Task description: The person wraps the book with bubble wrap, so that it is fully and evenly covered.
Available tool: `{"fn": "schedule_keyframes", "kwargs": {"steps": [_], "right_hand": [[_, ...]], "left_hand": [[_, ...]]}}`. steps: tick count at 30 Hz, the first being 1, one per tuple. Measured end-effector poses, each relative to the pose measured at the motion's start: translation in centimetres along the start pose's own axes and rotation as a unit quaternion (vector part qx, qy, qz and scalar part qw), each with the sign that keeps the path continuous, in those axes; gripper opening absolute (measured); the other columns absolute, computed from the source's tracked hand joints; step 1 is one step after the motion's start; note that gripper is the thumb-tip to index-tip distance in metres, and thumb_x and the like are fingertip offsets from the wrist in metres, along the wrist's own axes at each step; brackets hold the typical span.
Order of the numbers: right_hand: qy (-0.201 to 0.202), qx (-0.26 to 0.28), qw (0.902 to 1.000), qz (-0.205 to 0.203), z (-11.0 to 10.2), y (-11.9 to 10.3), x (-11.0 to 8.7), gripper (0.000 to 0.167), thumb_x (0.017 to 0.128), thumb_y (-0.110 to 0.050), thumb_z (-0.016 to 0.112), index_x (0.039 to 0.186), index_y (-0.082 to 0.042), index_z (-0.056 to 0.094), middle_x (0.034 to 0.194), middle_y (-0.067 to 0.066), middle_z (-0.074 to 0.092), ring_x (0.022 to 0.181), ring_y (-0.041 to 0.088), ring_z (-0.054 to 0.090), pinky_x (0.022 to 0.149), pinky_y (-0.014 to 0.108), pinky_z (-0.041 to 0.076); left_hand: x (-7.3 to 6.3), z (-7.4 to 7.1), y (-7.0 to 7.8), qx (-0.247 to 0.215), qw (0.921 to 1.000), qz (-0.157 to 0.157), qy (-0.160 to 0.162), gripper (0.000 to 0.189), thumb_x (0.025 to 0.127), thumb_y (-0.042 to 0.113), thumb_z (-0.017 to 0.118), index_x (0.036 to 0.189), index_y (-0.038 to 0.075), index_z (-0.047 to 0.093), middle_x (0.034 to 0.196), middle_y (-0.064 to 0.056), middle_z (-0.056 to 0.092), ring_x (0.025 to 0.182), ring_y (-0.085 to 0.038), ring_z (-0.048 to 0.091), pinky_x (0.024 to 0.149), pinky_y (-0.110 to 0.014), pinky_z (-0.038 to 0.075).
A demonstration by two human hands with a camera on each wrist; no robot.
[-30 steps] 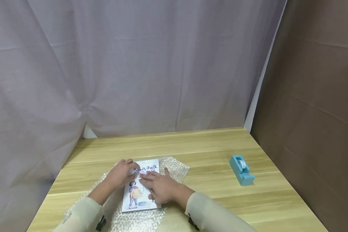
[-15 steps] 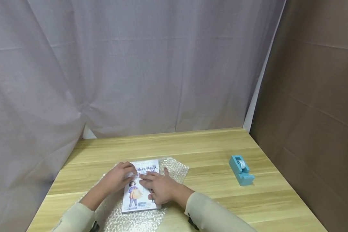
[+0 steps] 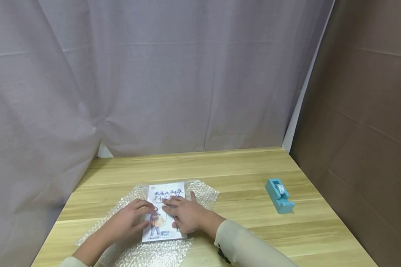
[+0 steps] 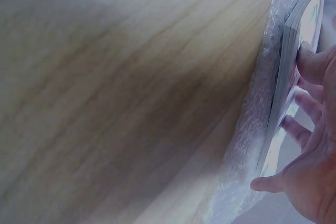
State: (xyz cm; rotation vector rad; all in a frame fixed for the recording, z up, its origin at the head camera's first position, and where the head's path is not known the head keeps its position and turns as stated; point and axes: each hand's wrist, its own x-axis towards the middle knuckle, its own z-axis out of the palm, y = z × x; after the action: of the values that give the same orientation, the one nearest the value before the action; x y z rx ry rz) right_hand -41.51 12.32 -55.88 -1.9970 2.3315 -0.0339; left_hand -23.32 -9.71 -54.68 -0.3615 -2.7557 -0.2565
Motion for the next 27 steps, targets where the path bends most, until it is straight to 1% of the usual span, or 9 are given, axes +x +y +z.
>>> {"fn": "schedule_keyframes", "kwargs": {"steps": [3,7,14,18,21,23,24,25,27], "right_hand": [[0.0,0.002,1.0,0.0,0.0,0.1,0.0,0.073,0.105,-0.042,0.065,0.172,-0.038,0.038,0.183,-0.019,0.025,0.169,0.017,0.032,0.124,0.086,0.028],[-0.001,0.006,1.0,0.001,0.1,0.1,0.0,0.074,0.104,-0.041,0.065,0.172,-0.038,0.038,0.183,-0.021,0.024,0.169,0.016,0.031,0.124,0.086,0.028],[0.001,0.005,1.0,0.002,0.0,0.1,0.0,0.075,0.103,-0.042,0.067,0.172,-0.039,0.038,0.182,-0.021,0.024,0.169,0.016,0.03,0.125,0.086,0.027],[0.001,0.003,1.0,0.002,0.0,0.0,0.0,0.075,0.103,-0.041,0.066,0.172,-0.038,0.038,0.183,-0.021,0.024,0.169,0.016,0.03,0.125,0.085,0.027],[0.001,0.0,1.0,0.0,0.0,0.1,0.0,0.075,0.103,-0.04,0.066,0.172,-0.038,0.038,0.183,-0.02,0.024,0.169,0.017,0.03,0.125,0.085,0.028],[0.002,0.0,1.0,0.0,0.0,0.1,0.0,0.075,0.102,-0.04,0.066,0.172,-0.038,0.038,0.183,-0.02,0.024,0.169,0.017,0.031,0.125,0.086,0.028],[0.003,-0.001,1.0,0.0,0.1,0.1,0.0,0.075,0.102,-0.04,0.066,0.172,-0.038,0.038,0.183,-0.02,0.024,0.169,0.018,0.031,0.125,0.086,0.028],[0.004,-0.002,1.0,-0.001,0.1,0.1,0.0,0.075,0.102,-0.04,0.067,0.172,-0.038,0.038,0.183,-0.02,0.024,0.169,0.018,0.031,0.125,0.086,0.028],[0.005,-0.002,1.0,-0.001,0.2,0.1,0.0,0.075,0.102,-0.04,0.067,0.171,-0.038,0.039,0.183,-0.02,0.024,0.169,0.018,0.031,0.124,0.086,0.028]], "left_hand": [[-0.7,-0.2,0.5,-0.006,1.0,0.007,-0.002,0.028,0.094,0.024,0.088,0.12,0.03,0.078,0.128,0.012,0.073,0.121,-0.017,0.069,0.102,-0.047,0.065],[-1.6,-0.3,1.1,-0.016,0.9996,0.02,-0.01,0.03,0.092,0.027,0.09,0.118,0.034,0.077,0.127,0.017,0.071,0.12,-0.013,0.067,0.1,-0.042,0.065],[-2.7,-0.5,2.0,-0.034,0.9981,0.047,-0.019,0.025,0.09,0.031,0.091,0.109,0.037,0.077,0.124,0.016,0.072,0.116,-0.01,0.067,0.095,-0.039,0.066],[-3.2,-0.8,2.6,-0.048,0.9963,0.066,-0.026,0.023,0.088,0.03,0.092,0.104,0.037,0.078,0.119,0.016,0.071,0.112,-0.007,0.065,0.093,-0.035,0.065],[-3.4,-1.0,3.2,-0.076,0.9933,0.077,-0.042,0.023,0.088,0.028,0.093,0.102,0.039,0.078,0.116,0.018,0.069,0.111,-0.004,0.062,0.09,-0.03,0.063],[-3.5,-1.1,3.5,-0.101,0.9901,0.077,-0.058,0.023,0.087,0.027,0.093,0.1,0.04,0.079,0.115,0.018,0.068,0.11,-0.002,0.059,0.087,-0.026,0.06],[-3.6,-1.0,3.7,-0.108,0.9889,0.079,-0.064,0.022,0.087,0.028,0.094,0.099,0.04,0.08,0.113,0.018,0.067,0.108,-0.001,0.057,0.086,-0.024,0.059],[-3.6,-1.0,3.8,-0.122,0.9868,0.072,-0.079,0.021,0.085,0.03,0.094,0.097,0.04,0.081,0.112,0.019,0.065,0.107,0.003,0.053,0.084,-0.019,0.056],[-3.6,-0.8,4.1,-0.128,0.9851,0.07,-0.092,0.016,0.083,0.037,0.095,0.094,0.038,0.083,0.109,0.019,0.061,0.102,0.007,0.045,0.08,-0.012,0.049]]}}
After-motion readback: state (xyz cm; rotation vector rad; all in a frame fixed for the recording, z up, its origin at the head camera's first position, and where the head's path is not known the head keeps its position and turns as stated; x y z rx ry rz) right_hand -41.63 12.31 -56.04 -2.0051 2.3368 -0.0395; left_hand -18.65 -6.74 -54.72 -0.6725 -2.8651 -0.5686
